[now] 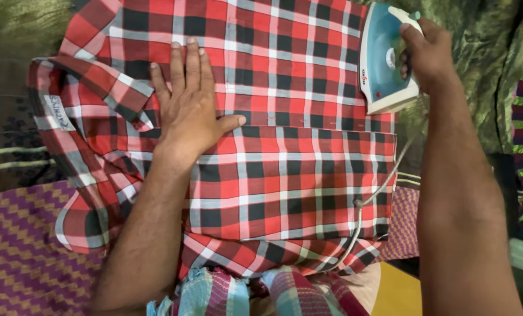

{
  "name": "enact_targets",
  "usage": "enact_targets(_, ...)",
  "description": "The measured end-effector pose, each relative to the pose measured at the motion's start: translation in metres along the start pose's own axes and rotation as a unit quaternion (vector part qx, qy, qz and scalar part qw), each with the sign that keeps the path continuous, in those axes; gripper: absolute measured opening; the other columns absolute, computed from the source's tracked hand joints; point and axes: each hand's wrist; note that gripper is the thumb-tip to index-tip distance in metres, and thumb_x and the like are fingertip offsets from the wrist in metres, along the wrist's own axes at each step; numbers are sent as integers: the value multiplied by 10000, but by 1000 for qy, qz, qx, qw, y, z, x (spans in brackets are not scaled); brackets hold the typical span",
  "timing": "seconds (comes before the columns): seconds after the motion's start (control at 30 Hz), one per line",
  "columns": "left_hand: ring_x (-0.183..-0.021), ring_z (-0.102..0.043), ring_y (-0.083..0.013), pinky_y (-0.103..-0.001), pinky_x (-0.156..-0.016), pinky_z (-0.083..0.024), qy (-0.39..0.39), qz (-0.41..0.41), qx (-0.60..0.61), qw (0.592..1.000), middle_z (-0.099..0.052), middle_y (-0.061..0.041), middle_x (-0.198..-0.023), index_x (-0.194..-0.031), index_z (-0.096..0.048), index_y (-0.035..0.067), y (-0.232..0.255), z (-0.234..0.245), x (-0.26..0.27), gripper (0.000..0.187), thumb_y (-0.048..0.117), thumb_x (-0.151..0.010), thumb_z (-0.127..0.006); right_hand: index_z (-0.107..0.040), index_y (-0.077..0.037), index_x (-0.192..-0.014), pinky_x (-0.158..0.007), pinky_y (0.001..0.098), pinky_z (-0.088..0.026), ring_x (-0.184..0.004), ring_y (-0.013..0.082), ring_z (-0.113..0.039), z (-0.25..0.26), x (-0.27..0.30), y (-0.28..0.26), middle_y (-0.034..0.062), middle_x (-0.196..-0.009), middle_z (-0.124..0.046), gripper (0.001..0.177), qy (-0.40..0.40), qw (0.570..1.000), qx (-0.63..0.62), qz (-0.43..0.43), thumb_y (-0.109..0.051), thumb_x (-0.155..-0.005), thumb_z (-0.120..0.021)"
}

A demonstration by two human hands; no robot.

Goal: The person irons a red and black plaid shirt laid on a bed. They smooth the fabric with one hand and move a blue and white iron over the shirt with the other, then lift and reposition the shirt to continue ironing.

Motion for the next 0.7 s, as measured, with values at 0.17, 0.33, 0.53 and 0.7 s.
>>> enact_targets(0.17,-1559,61,-408,-686,-1193,97,-5,5,7,1000,-34,-271,-1690,-1582,-169,-118,2,5,0,1373,647,-662,-841,-644,-1,-1344,-474,265,-440,-607,79,-547,-19,10,-32,-15,-867,-607,299,-74,994,26,81,-210,-1132,-623)
enact_targets(0.33,-1556,74,-411,-697,-1188,102,-15,8,10,1000,-18,-271,-1685,-1578,-160,-122,2,7,0,1375,644,-669,-849,-650,4,-1308,-498,263,-432,-619,81,-555,-33,0,-48,20,-843,-622,265,-144,981,44,122,-214,-1159,-639)
enact_targets(0.53,-1559,57,-422,-698,-1196,95,-15,10,2,1000,-30,-267,-1692,-1583,-143,-109,1,5,1,1371,634,-676,-854,-613,-14,-1204,-498,267,-434,-582,99,-542,-55,-29,-55,40,-830,-641,224,-180,972,57,143,-222,-1161,-684)
enact_targets(0.7,-1566,44,-413,-687,-1212,76,-7,11,7,1000,-29,-237,-1699,-1597,-128,-94,2,5,2,1382,626,-673,-862,-675,-12,-1072,-538,289,-432,-576,101,-545,-77,-54,-64,60,-783,-637,282,-216,961,78,155,-253,-1218,-656)
Point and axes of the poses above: each hand's wrist, its own x-axis away from the middle knuckle, its own z-axis out of the back of the hand, y = z × x
